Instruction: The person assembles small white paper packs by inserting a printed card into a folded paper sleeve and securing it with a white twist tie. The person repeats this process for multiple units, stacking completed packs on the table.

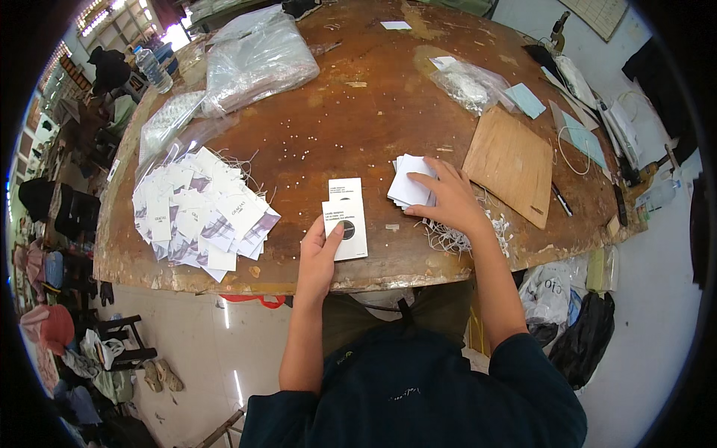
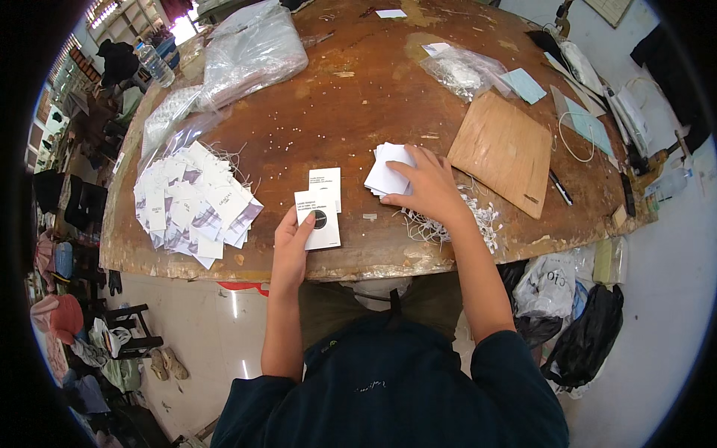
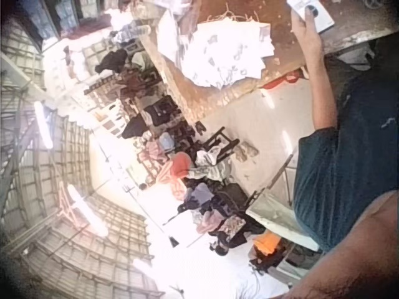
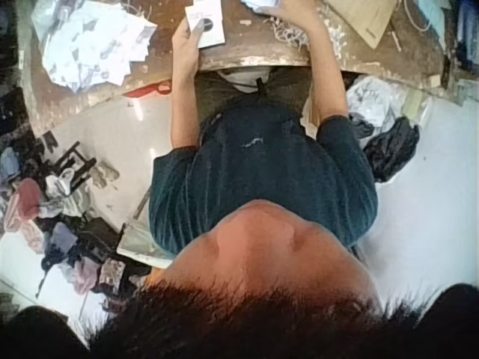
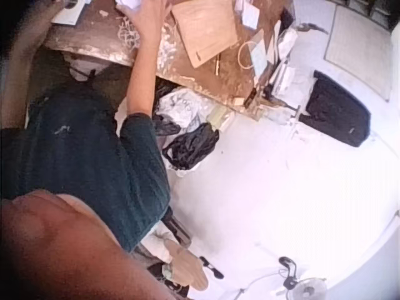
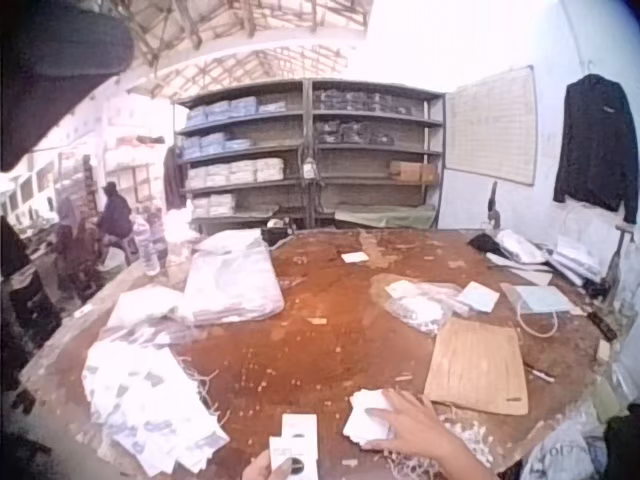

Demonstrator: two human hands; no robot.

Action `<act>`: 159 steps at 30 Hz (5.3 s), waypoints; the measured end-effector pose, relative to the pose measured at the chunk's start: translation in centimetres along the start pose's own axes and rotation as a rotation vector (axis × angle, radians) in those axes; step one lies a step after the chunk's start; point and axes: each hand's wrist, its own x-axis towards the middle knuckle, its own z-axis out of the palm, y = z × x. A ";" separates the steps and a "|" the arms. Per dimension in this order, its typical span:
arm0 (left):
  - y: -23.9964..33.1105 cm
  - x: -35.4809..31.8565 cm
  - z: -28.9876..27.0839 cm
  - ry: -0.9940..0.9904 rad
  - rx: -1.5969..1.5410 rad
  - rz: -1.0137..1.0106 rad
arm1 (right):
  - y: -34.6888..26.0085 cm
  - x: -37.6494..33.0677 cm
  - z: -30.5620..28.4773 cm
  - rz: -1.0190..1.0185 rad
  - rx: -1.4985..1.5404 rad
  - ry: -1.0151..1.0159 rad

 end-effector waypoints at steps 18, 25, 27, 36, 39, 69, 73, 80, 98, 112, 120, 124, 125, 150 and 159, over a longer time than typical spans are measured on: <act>0.0 -0.5 0.5 -0.026 -0.282 -0.222 | -8.7 -1.9 -0.2 -0.500 0.214 -0.007; -0.1 -0.7 0.8 -0.018 -0.170 -0.101 | -9.8 -2.2 2.7 0.149 1.265 0.225; 0.0 -0.7 1.1 -0.037 -0.130 -0.140 | -10.0 -2.1 3.3 0.215 1.359 0.161; 0.1 -1.2 1.4 -0.058 -0.061 -0.087 | -10.5 -1.9 3.2 0.320 1.460 0.178; 0.1 -1.2 1.5 -0.024 -0.098 -0.089 | -10.9 -1.9 3.3 0.319 1.475 0.199; -0.8 -1.5 0.4 0.117 -0.023 0.048 | -3.4 -4.1 0.0 0.018 0.398 0.504; -0.9 -1.3 -0.1 0.144 -0.035 0.048 | -1.2 -6.1 0.6 -0.214 0.160 0.369; -0.6 -1.3 0.4 0.123 -0.016 0.002 | -2.5 -5.7 2.5 -0.380 -0.197 0.223; -0.6 -1.8 1.3 0.099 0.057 0.055 | -5.2 -5.7 -3.1 0.081 1.031 0.892; -0.6 -2.1 2.4 0.069 0.118 0.087 | -10.1 -4.9 -1.2 0.024 0.912 0.420; -0.4 -2.2 2.2 0.067 0.338 0.242 | -11.3 -3.9 0.2 0.046 0.957 0.348; 0.0 -2.2 2.1 0.039 0.498 0.342 | -11.2 -3.5 0.3 0.040 0.894 0.339; 0.1 -2.2 2.1 0.042 0.544 0.369 | -11.0 -3.4 0.3 0.045 0.895 0.315; 5.8 0.9 -10.5 0.576 1.847 0.760 | -2.2 0.2 -0.2 0.015 0.445 0.446; 1.6 4.2 -2.5 0.007 1.483 0.611 | 0.3 -0.4 0.9 0.029 0.026 0.107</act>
